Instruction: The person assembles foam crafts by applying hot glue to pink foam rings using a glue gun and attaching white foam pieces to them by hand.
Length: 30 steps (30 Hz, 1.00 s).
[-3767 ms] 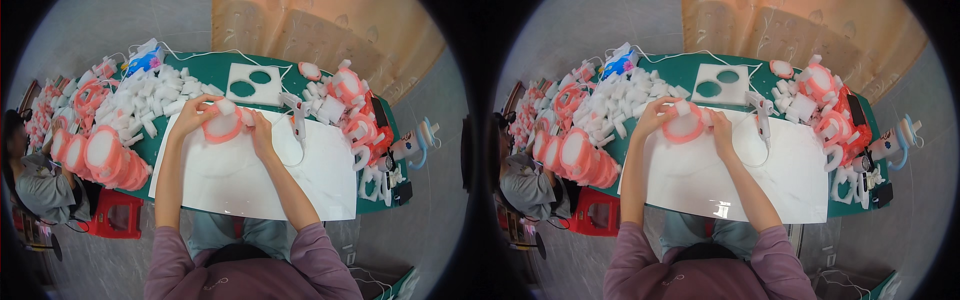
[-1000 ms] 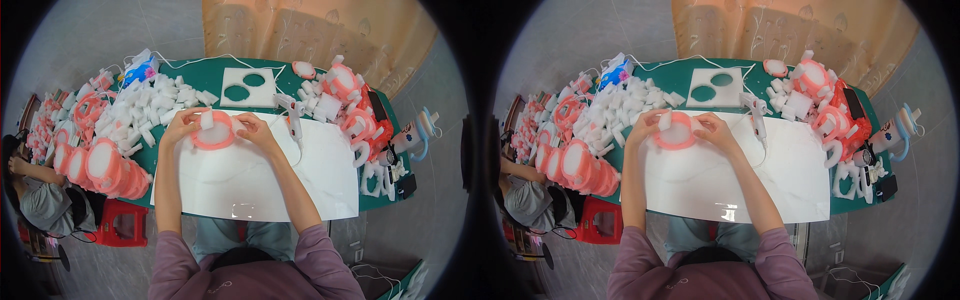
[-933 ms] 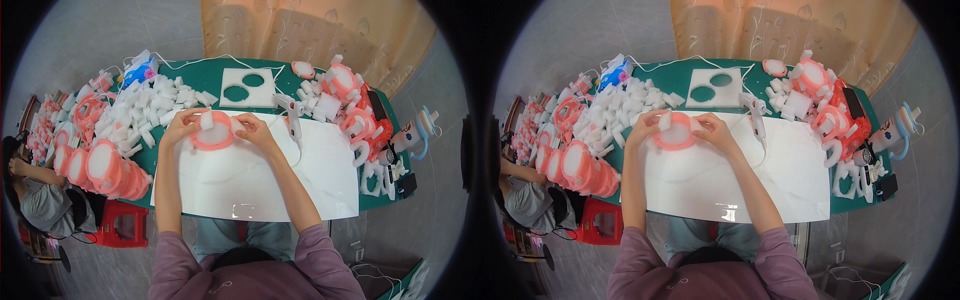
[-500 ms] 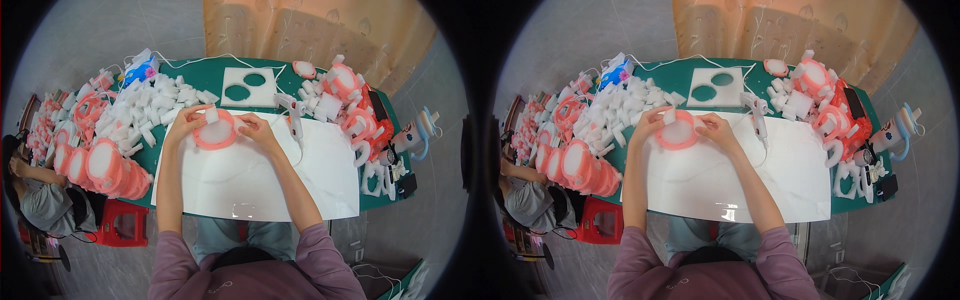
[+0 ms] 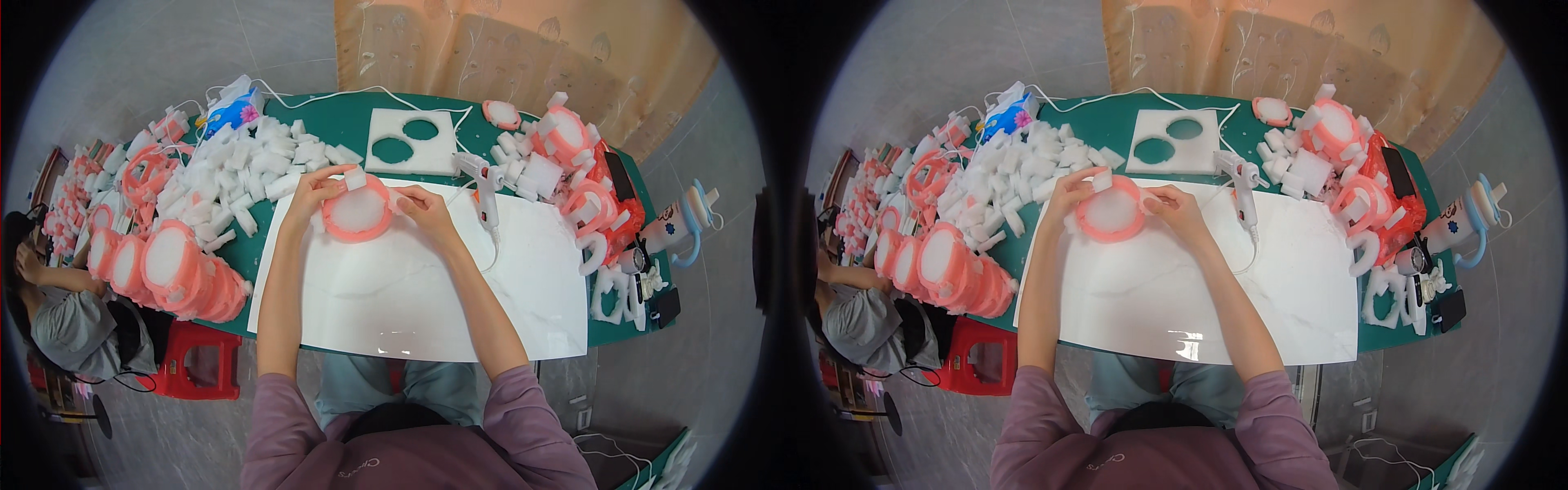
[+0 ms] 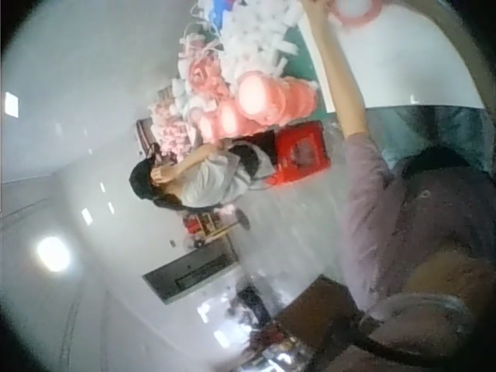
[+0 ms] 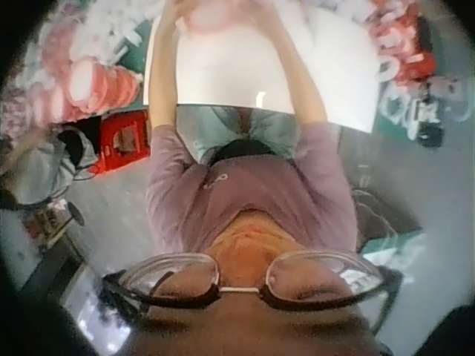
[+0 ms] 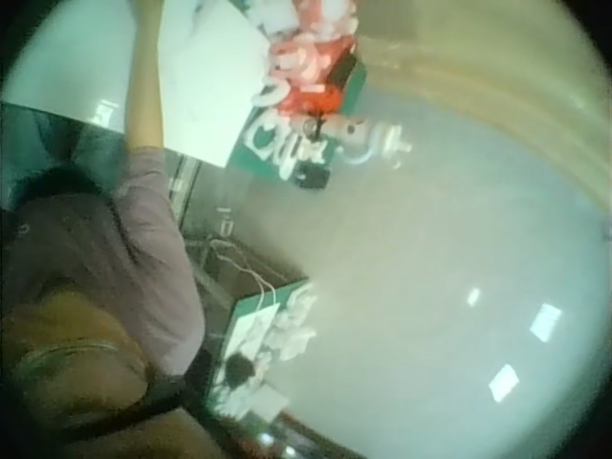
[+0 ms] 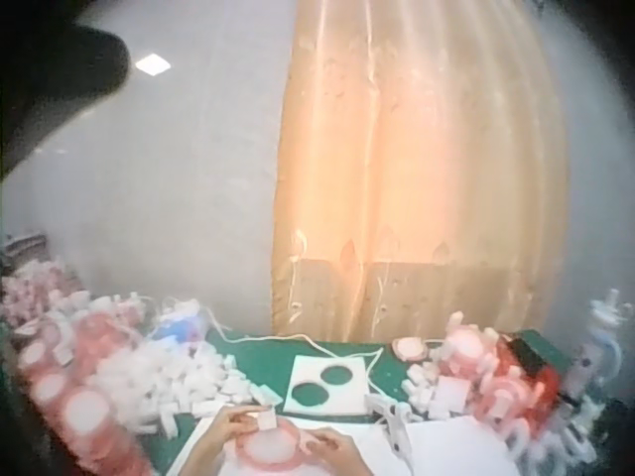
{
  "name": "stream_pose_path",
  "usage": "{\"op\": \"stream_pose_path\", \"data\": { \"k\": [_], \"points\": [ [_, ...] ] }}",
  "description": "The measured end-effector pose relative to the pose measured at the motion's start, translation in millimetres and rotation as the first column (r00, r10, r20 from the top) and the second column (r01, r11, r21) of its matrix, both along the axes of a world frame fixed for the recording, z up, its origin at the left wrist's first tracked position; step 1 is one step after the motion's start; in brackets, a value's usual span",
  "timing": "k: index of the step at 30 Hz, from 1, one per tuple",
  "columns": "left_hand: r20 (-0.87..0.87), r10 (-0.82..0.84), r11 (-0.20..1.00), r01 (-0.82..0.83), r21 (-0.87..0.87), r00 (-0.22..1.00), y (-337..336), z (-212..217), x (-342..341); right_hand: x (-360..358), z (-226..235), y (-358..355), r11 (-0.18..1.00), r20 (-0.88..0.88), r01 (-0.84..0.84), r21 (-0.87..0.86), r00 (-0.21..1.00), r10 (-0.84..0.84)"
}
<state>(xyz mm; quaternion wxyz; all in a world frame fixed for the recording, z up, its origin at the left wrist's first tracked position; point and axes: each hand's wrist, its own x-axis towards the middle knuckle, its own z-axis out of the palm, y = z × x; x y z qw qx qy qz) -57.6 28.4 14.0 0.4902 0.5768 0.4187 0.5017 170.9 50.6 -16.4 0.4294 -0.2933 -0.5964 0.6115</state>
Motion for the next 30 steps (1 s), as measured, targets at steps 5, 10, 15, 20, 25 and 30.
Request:
{"op": "stream_pose_path", "data": {
  "k": [5, 10, 15, 20, 25, 30],
  "points": [
    [0.061, -0.025, 0.999, 0.022, 0.038, 0.998, 5, -10, 0, 0, 1, -1, 1.000, 0.004, 0.004, 0.008, 1.000, -0.004],
    [0.115, -0.017, 0.996, 0.006, 0.094, 0.993, 6, -16, 2, 0, -2, 0, 1.000, -0.011, -0.007, 0.028, 1.000, 0.007],
    [0.164, -0.003, 0.995, -0.014, 0.102, 0.986, 3, -17, 6, 1, -3, 1, 0.999, -0.011, -0.011, 0.046, 1.000, 0.012],
    [0.084, -0.042, 0.993, 0.032, 0.118, 0.996, 8, -25, -5, -2, -3, 0, 0.999, -0.041, -0.025, 0.032, 0.999, 0.027],
    [0.153, -0.023, 0.990, 0.001, 0.139, 0.988, 5, -20, 5, 0, -3, 0, 1.000, -0.036, -0.020, 0.021, 0.999, 0.021],
    [0.129, -0.060, 0.986, 0.039, 0.163, 0.990, 8, -23, 1, 0, 0, -1, 0.999, -0.035, -0.023, 0.023, 0.999, 0.024]
  ]
}}
